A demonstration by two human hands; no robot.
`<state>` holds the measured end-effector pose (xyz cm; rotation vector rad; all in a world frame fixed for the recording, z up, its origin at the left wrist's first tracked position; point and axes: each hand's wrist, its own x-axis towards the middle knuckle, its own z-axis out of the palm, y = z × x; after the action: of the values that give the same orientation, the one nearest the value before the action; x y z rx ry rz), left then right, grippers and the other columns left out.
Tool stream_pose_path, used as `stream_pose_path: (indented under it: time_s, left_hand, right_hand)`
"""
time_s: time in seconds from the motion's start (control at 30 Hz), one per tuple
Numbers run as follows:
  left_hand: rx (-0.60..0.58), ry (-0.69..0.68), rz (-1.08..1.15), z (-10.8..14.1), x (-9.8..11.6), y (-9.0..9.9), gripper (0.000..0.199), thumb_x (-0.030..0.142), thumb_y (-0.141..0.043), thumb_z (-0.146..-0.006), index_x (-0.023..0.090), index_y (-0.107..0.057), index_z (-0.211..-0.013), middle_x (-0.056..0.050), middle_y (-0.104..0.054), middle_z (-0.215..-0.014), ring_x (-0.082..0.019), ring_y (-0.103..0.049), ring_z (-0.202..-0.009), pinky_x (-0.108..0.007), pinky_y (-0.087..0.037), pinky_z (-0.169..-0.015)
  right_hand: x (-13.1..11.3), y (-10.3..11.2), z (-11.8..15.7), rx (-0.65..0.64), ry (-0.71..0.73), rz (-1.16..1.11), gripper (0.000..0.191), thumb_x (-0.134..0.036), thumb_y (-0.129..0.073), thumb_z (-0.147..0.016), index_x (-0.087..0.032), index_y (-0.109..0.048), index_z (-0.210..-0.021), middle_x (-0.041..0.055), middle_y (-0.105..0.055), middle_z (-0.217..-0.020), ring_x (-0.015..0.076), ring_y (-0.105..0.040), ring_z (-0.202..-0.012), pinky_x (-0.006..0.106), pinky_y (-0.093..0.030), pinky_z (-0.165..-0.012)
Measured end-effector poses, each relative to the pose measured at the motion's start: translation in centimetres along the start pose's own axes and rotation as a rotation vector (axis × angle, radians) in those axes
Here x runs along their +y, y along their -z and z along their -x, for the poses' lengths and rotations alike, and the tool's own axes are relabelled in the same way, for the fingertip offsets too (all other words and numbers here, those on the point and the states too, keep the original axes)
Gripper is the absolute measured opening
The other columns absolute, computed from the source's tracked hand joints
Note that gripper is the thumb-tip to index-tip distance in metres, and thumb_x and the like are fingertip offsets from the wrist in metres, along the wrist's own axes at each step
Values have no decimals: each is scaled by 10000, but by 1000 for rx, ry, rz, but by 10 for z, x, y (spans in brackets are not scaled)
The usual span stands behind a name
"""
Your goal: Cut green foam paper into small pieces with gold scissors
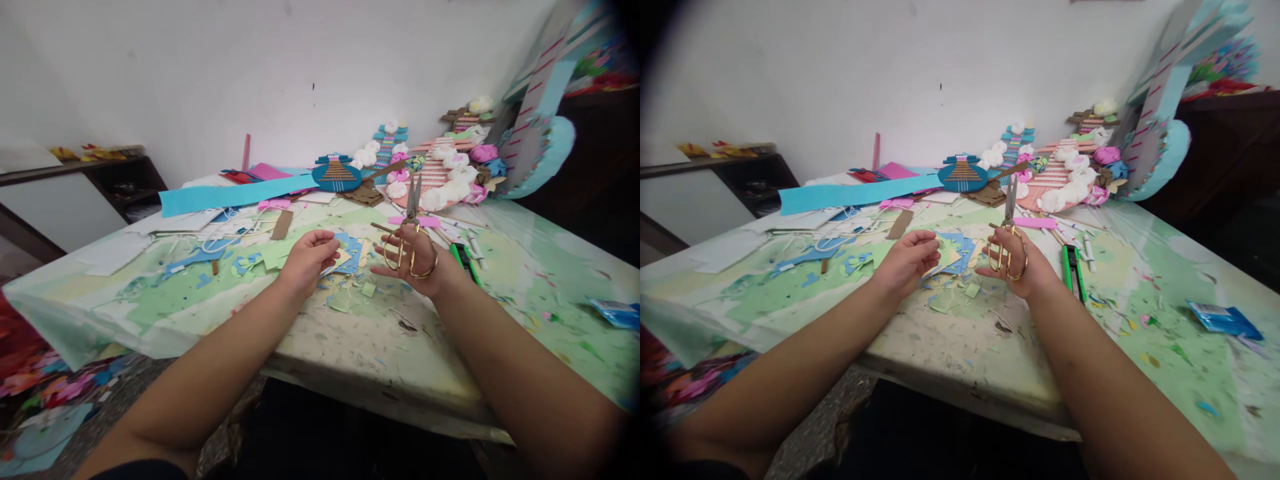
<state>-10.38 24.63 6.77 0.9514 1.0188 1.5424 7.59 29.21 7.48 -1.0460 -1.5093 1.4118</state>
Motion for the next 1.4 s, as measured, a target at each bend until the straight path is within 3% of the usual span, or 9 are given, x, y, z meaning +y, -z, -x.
stream_pose_path:
  time_s: [0.1, 0.17, 0.33, 0.47, 0.7, 0.87, 1.07, 1.23, 1.4]
  left_hand:
    - [-2, 3, -7, 0, 1, 0, 258, 233, -638, -537, 177, -507, -752, 36, -510, -631, -59, -507, -532, -200, -383, -528]
    - [-9, -1, -9, 1, 1, 0, 258, 237, -637, -537, 177, -508, -752, 37, -506, -631, -58, -502, -532, -203, -381, -530]
    - [-27, -9, -10, 1, 0, 0, 232, 230, -628, -550, 178, -511, -743, 37, -496, -631, -55, -495, -533, -204, -374, -533]
    - [-30, -6, -17, 1, 0, 0, 215, 221, -620, -562, 177, -515, -745, 32, -501, -647, -56, -495, -545, -206, -371, -538]
    - [-44, 11, -20, 2, 2, -1, 236, 231, -628, -552, 178, -509, -749, 37, -497, -642, -55, -494, -540, -200, -369, -530]
    - [-45, 15, -11, 3, 3, -2, 227, 216, -623, -558, 179, -512, -752, 32, -507, -655, -55, -493, -539, -206, -374, -535]
    - [-50, 14, 8, 4, 5, -2, 214, 203, -620, -563, 173, -511, -744, 33, -503, -628, -49, -489, -515, -205, -385, -531]
    - [-61, 19, 39, 5, 5, -2, 243, 197, -633, -554, 161, -506, -758, 32, -521, -623, -56, -516, -531, -203, -418, -544]
    - [-67, -5, 105, 5, 3, -4, 214, 153, -630, -558, 145, -504, -731, 30, -535, -609, -61, -541, -573, -217, -448, -614]
  right_hand:
    - [-5, 0, 1, -118, -46, -140, 282, -472, -313, -744, -251, -374, -908, 64, -493, -1098, 173, -534, -896, 318, -456, -641]
    - [-6, 0, 1, -127, -41, -184, 270, -459, -334, -737, -240, -381, -888, 69, -502, -1094, 173, -530, -910, 310, -445, -670]
    - [2, -3, -1, -6, 81, 59, 351, -508, -335, -718, -214, -433, -882, 71, -519, -1062, 179, -517, -914, 274, -445, -638]
    - [7, -4, -1, 136, 140, 154, 348, -518, -419, -673, -201, -467, -808, 40, -558, -860, 158, -536, -772, 247, -436, -565]
    - [2, -5, 1, 18, -26, -15, 199, -374, -493, -670, -186, -436, -705, 23, -530, -656, 113, -511, -541, 247, -420, -489]
    - [8, -2, -1, 62, -39, 364, 344, -501, -504, -620, -192, -370, -550, -49, -366, -413, 64, -321, -343, 219, -266, -358]
    - [10, 0, -1, 256, 16, 822, 559, -619, -517, -503, -195, -440, -860, 14, -550, -621, 136, -465, -514, 251, -333, -473]
    - [-1, -10, 10, 21, 136, 805, 470, -602, -406, -625, -194, -503, -838, 27, -561, -737, 148, -495, -646, 246, -352, -565]
    - [-2, -25, 21, 5, 274, 849, 426, -565, -410, -651, -208, -477, -874, -7, -526, -663, 133, -459, -588, 231, -321, -516]
